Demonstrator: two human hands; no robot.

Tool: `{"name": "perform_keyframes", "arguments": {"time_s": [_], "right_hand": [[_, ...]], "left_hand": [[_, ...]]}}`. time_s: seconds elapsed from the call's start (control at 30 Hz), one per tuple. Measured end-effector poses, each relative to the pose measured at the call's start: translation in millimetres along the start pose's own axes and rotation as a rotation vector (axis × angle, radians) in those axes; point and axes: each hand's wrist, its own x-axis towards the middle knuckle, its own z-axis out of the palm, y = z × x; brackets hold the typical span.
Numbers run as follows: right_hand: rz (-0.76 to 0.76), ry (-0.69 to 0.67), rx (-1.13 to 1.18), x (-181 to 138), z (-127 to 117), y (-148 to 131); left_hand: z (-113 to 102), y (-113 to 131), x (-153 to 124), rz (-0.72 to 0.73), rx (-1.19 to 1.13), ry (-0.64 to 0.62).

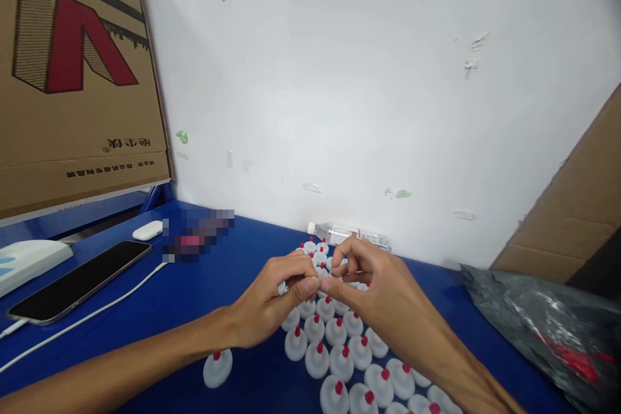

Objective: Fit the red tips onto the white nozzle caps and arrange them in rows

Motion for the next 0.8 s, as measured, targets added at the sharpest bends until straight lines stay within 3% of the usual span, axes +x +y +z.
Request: {"name": "perform_keyframes", "arguments": {"time_s": [0.2, 0.33, 0.43, 0.57, 0.8], "right_hand": [[0.169, -0.223, 0.421, -1, -6, -8], [0.206, -0.154, 0.503, -2, -16, -13], [0.246, -0.127, 0.718, 0, -20, -10], [0.315, -0.154, 0.936, 5, -19, -1], [0.346, -0.124, 1.024, 9, -19, 9]], "left_hand": [[-4, 0, 0, -0.056, -0.123, 0.029], [-14, -15, 2, -0.140, -0.042, 0.185], [-19, -24, 5, -0.211, 0.079, 0.261], [-16, -27, 6, -0.215, 0.161, 0.207], [-15, -23, 7, -0.154, 0.149, 0.169]]}}
